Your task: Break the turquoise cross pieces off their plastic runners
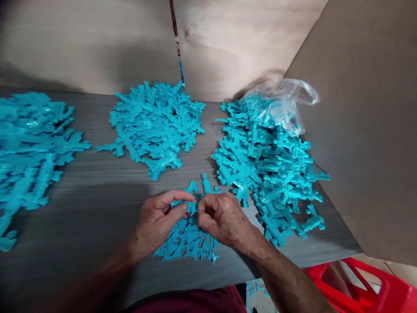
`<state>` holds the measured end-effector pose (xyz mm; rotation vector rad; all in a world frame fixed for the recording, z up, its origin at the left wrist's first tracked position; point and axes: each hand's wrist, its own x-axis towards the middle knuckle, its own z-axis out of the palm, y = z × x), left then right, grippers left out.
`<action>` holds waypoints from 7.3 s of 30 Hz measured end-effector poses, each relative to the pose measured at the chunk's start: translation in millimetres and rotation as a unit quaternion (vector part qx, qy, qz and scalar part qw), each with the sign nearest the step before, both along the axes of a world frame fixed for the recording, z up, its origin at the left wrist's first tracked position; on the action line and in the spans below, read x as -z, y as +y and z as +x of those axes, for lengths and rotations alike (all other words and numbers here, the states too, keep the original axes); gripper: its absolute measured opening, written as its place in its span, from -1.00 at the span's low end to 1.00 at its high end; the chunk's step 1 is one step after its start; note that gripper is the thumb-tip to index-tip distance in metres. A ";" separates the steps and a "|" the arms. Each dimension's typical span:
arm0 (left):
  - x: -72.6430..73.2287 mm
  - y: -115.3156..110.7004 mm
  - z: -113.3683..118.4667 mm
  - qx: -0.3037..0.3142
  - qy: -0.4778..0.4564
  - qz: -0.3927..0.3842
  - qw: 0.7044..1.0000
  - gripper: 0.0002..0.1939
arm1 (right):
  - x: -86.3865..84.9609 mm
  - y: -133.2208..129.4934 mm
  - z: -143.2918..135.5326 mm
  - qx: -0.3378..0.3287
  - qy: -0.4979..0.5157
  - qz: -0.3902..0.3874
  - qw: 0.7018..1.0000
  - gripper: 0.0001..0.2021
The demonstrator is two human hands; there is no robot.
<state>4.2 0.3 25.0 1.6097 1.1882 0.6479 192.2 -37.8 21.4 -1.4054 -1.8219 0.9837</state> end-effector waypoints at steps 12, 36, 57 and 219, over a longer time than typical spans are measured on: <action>-1.2 0.9 1.2 0.022 0.007 0.028 0.999 -0.78 | -0.4 1.4 -2.0 -0.003 0.029 -0.048 0.998 -0.88; 7.3 -1.2 1.1 0.022 0.008 0.042 0.999 -0.77 | 2.0 0.2 -3.3 -0.002 0.014 -0.015 1.000 -0.88; -9.4 -7.9 -6.8 0.057 -0.115 0.305 0.944 -0.75 | -10.4 -6.0 -5.1 0.021 -0.191 0.420 0.887 -0.92; 6.4 -2.4 6.3 -0.029 0.010 0.031 0.999 -0.80 | 24.6 -1.7 -16.2 0.025 -0.195 0.241 0.950 -0.84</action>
